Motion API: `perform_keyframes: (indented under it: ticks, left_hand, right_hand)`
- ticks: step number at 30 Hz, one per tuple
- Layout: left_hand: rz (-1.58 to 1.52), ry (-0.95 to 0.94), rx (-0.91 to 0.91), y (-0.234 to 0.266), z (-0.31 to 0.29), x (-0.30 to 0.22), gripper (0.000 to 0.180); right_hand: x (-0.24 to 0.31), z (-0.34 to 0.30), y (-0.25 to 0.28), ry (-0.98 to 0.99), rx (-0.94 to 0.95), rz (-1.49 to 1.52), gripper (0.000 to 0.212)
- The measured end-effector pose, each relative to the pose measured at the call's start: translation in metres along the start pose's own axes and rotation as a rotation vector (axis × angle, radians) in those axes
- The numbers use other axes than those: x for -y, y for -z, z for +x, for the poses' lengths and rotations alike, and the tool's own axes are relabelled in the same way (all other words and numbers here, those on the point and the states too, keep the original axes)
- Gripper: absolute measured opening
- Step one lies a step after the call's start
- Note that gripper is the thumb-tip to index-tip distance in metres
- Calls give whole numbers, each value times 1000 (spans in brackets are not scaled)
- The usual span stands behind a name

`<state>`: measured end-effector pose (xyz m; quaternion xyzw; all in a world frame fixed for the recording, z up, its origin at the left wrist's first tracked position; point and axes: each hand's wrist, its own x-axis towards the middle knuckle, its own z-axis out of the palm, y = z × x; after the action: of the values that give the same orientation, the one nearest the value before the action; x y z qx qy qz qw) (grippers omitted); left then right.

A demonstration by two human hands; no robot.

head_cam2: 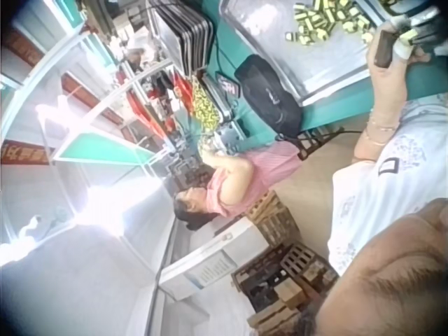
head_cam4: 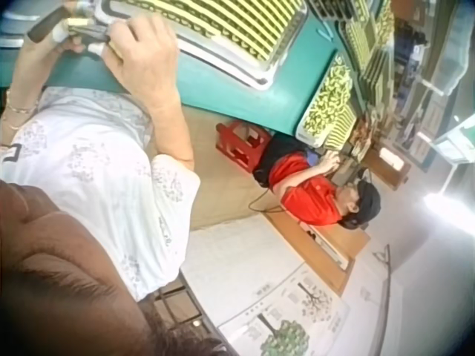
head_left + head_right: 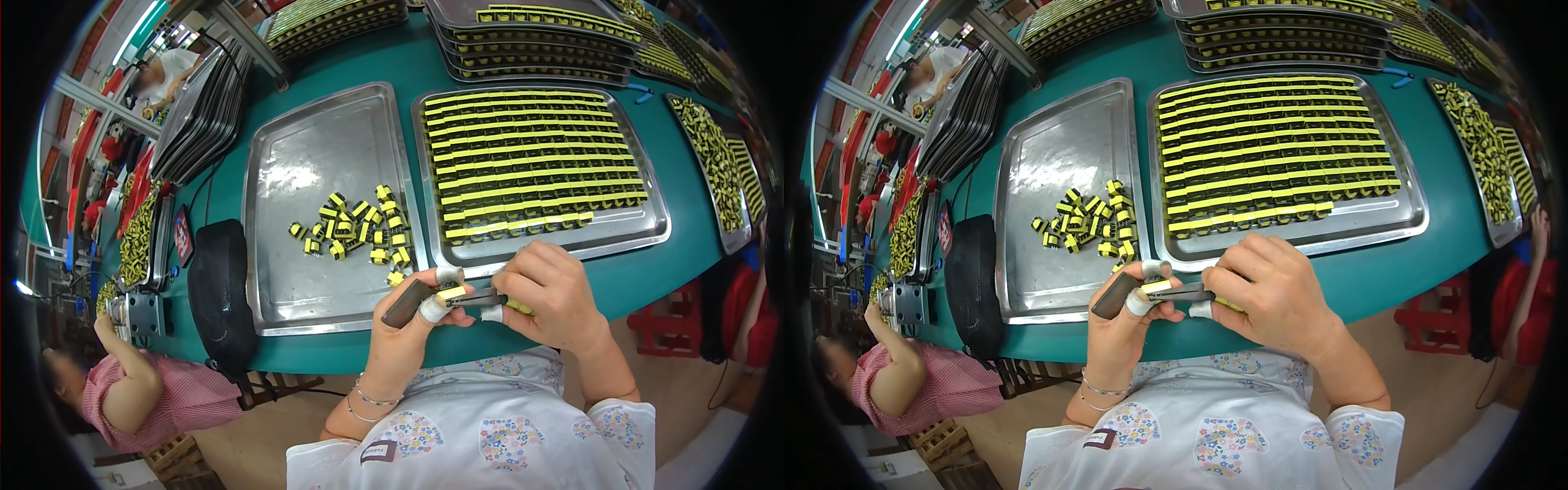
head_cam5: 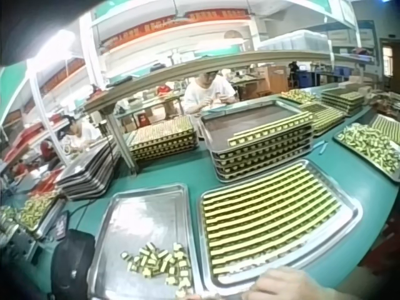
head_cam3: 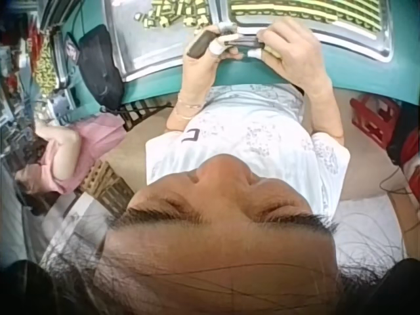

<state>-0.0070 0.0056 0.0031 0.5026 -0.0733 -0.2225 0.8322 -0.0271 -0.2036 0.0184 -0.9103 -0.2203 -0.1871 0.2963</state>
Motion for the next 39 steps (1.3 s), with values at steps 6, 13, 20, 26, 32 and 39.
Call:
perform_keyframes:
  ticks: [6, 13, 20, 26, 32, 39]
  left_hand:
    - [-34, -59, -54, -2, 5, -2, 42]
    - [22, -132, -90, -6, 5, -1, 37]
    - [179, -187, -125, -5, 3, 0, 38]
    - [187, -229, -138, -5, 3, 3, 37]
    - [171, -239, -159, -6, 4, 2, 36]
    - [211, -240, -134, -3, 4, 5, 34]
  right_hand:
    - [2, 0, -4, -64, -71, 62, 25]
    - [5, -1, -9, -65, -83, 46, 25]
    - [7, -5, -18, -80, -90, 33, 24]
    - [14, -6, -19, -143, -80, 1, 23]
    - [12, -4, -16, -163, -137, 66, 26]
    - [13, -4, -20, -115, -123, 93, 24]
